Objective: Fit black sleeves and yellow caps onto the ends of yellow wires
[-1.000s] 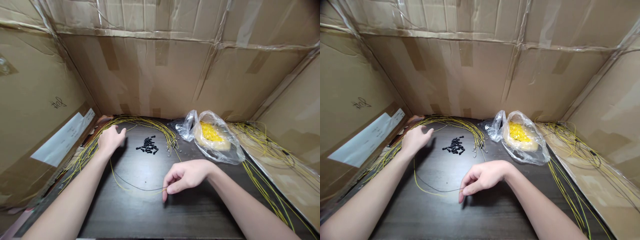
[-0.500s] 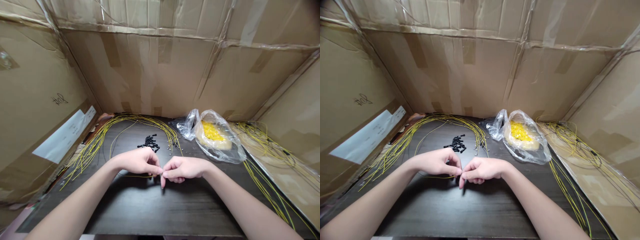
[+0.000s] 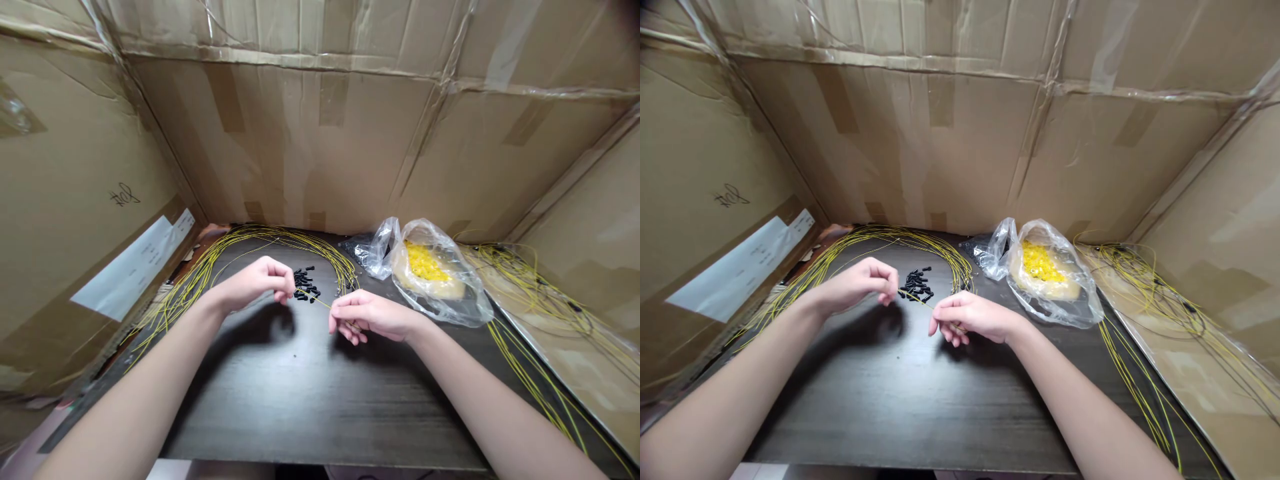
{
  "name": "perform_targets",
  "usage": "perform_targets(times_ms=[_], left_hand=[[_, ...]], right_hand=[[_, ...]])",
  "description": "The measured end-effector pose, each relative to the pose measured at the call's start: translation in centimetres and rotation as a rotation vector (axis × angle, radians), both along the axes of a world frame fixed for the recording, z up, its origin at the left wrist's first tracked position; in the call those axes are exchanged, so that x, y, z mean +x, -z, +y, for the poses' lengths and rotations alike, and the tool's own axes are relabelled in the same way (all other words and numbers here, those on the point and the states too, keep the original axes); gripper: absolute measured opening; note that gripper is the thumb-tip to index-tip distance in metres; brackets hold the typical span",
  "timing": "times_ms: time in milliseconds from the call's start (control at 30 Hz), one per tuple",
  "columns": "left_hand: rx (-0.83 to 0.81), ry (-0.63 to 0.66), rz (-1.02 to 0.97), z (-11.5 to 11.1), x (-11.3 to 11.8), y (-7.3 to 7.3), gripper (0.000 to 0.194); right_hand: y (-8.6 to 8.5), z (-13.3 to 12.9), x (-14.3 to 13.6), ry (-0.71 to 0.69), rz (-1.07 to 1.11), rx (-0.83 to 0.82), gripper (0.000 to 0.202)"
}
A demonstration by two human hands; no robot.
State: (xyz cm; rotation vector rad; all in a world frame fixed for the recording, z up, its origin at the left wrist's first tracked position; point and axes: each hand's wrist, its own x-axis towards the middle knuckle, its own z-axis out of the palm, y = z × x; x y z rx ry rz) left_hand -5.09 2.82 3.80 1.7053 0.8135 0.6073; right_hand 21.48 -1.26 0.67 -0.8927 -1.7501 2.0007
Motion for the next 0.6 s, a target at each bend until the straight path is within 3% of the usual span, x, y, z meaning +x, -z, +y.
perform_targets(times_ms=[267, 333, 433, 500, 600], left_hand=[[-0.001, -0.465, -0.287, 2.5, -2.8, 0.3, 0.012], [0.053, -0.533, -0.252, 3.0, -3.3, 0.5, 0.012], [0.131, -0.537, -0.055, 3.5, -3.9, 0.7, 0.009], [0.284, -0.596, 0.085, 3.3, -3.7, 0.7, 0.011], [0.652, -0.796, 0.190, 2.2, -2.1, 0.3, 0.017]], right_hand=[[0.6, 0.9, 0.9, -0.051, 0.113, -0.174, 0.035], [0.9, 0.9, 0.7, -0.057, 0.120, -0.222, 0.036], [1.5, 0.8, 0.0, 0.001, 0.155, -0.283, 0.031], [2.1, 0.9, -0.6, 0.075, 0.207, -0.309, 0.028], [2.9, 0.9, -1.3, 0.191, 0.283, -0.354, 0.024]])
